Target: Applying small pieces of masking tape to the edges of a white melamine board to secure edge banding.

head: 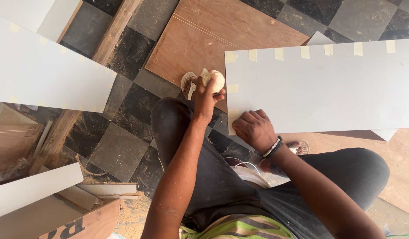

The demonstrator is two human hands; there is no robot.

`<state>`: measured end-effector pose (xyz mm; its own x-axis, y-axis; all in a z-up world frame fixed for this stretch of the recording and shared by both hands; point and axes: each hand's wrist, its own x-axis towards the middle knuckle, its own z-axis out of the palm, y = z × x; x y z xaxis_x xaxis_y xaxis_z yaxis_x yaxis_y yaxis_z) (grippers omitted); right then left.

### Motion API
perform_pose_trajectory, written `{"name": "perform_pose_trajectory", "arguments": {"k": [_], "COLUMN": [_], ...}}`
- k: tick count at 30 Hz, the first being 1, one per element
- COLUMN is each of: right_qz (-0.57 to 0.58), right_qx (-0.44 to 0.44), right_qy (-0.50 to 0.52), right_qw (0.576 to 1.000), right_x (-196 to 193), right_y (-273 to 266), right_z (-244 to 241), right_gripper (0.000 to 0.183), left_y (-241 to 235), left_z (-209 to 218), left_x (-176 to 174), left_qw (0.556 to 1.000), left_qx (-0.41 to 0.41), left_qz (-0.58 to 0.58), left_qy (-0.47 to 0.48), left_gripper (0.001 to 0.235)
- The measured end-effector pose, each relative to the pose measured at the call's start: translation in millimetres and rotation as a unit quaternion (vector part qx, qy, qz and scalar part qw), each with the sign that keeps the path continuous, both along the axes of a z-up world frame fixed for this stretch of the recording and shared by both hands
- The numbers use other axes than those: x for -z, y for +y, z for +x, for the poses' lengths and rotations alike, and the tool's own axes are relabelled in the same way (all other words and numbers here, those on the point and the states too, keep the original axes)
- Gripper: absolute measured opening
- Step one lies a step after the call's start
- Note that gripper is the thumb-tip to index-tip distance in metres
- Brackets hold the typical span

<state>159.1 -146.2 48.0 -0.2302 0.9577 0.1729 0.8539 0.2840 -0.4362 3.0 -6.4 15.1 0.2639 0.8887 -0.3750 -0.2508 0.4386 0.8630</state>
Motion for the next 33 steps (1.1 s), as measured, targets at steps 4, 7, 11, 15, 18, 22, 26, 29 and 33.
{"name": "perform_pose_trajectory", "arguments": {"k": [4,7,11,15,18,22,26,29,33], "right_qz": [0.009,-0.025,-0.096,-0.131,-0.225,-0.270,-0.436,-0.494,-0.485], "right_qx": [0.041,0.081,0.125,0.153,0.148,0.141,0.137,0.129,0.004], "right_qy": [-0.024,-0.043,0.017,0.057,0.081,0.129,0.023,-0.005,0.065], "right_qw": [0.999,0.995,0.987,0.978,0.959,0.944,0.889,0.860,0.872], "right_x": [-3.4,-11.1,-29.2,-28.3,-17.0,5.8,11.5,33.3,33.8], "right_y": [-13.8,-32.8,-51.6,-77.2,-104.2,-111.0,-91.0,-88.3,-94.8], "right_z": [-11.2,-16.3,-17.7,-20.8,-22.6,-25.8,-34.3,-29.5,-8.1], "right_gripper": [0.009,0.010,0.008,0.010,0.010,0.047,0.060,0.049,0.030], "left_y": [-4.1,-8.1,-13.4,-15.5,-15.0,-16.7,-20.7,-24.1,-26.6], "left_z": [7.1,8.8,8.7,9.3,9.6,11.4,11.2,6.8,3.8], "left_x": [-6.8,-8.9,-21.9,-27.4,-29.1,-26.5,-35.5,-31.6,-21.6], "left_qw": [0.997,0.991,0.975,0.969,0.971,0.969,0.968,0.964,0.945], "left_qx": [0.040,0.094,0.154,0.163,0.159,0.160,0.161,0.179,0.202], "left_qz": [0.059,0.094,0.145,0.164,0.154,0.163,0.171,0.169,0.209], "left_qy": [0.003,0.012,0.065,0.091,0.089,0.089,0.087,0.099,0.149], "left_gripper": [0.056,0.056,0.057,0.057,0.056,0.055,0.053,0.051,0.046]}}
